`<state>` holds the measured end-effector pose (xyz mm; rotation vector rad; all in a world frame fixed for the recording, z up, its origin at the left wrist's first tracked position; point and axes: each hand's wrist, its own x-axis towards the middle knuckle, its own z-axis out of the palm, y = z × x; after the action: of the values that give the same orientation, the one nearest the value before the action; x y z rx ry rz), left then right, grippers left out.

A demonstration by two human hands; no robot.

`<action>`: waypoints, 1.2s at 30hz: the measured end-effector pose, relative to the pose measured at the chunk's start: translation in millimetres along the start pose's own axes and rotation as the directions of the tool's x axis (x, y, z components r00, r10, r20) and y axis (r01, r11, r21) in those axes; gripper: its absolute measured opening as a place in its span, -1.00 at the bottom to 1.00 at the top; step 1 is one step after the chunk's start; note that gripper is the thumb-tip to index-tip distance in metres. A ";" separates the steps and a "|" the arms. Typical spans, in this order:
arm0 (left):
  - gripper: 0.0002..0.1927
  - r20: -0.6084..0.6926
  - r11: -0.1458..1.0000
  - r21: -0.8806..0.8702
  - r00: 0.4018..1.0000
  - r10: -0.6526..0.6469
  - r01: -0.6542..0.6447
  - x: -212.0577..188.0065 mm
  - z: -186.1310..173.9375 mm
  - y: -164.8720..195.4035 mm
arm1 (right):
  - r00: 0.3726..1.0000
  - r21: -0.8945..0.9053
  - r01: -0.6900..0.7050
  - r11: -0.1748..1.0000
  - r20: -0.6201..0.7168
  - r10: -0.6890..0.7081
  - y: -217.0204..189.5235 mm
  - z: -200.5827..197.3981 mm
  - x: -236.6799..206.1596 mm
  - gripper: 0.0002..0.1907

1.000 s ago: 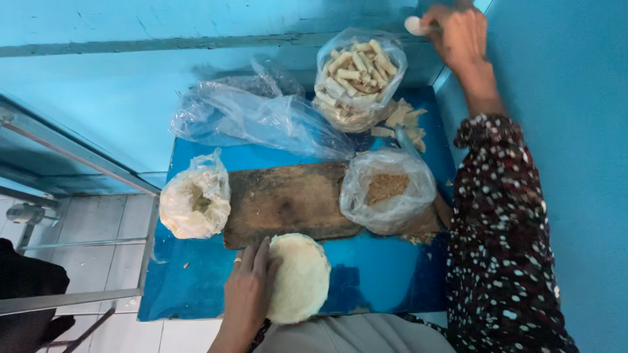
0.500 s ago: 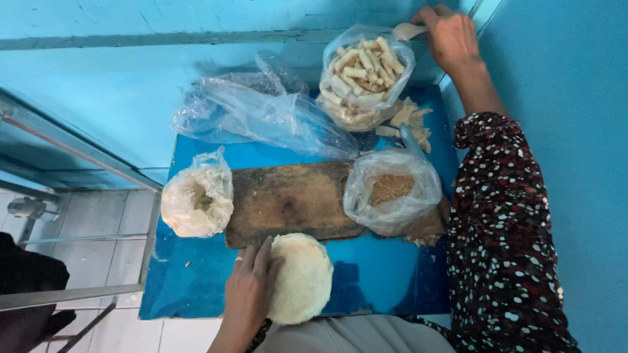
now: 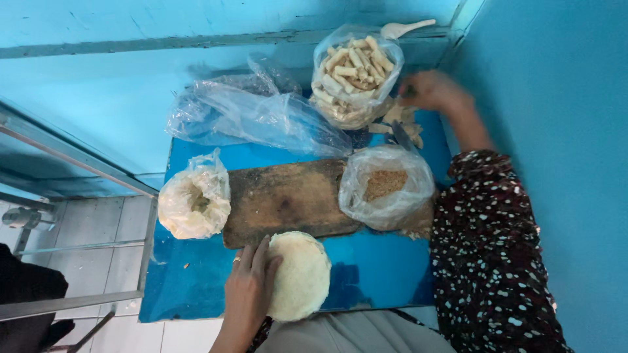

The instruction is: The person sits at a small blue table and folds thin square dough wrappers around a brown filling, pinching the edges closed by hand and placing the folded pastries into a plastic bag with other finished pieces. Near the end they handle a round dough ball and a bag of already folded pastries.

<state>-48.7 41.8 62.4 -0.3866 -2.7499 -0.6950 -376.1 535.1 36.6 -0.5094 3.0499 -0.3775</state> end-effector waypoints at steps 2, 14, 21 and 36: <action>-0.52 0.005 1.000 -0.005 1.000 -0.009 0.009 0.3 0.6 -0.7 | 0.998 0.119 -0.036 0.992 -0.049 0.042 -5.4 24.3 -3.6 -0.64; -0.51 0.015 1.000 -0.006 1.000 0.005 -0.005 -0.9 0.3 -2.3 | 0.961 0.534 -0.273 0.800 0.125 0.245 2.1 1.5 -33.2 -0.58; -0.52 0.012 1.000 -0.002 1.000 -0.015 0.016 -1.8 -0.2 0.0 | 0.974 0.760 -0.216 0.613 0.214 0.078 26.8 12.1 -32.5 -0.58; -0.73 0.113 0.881 -0.426 0.978 -0.173 0.205 12.3 -26.2 2.0 | 0.936 0.654 -0.006 0.756 -0.262 0.234 -57.4 -38.3 -38.3 -0.87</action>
<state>-54.2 32.8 89.5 -0.2336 -2.7028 -1.3859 -324.2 503.8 87.1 -0.2073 2.9083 -1.5768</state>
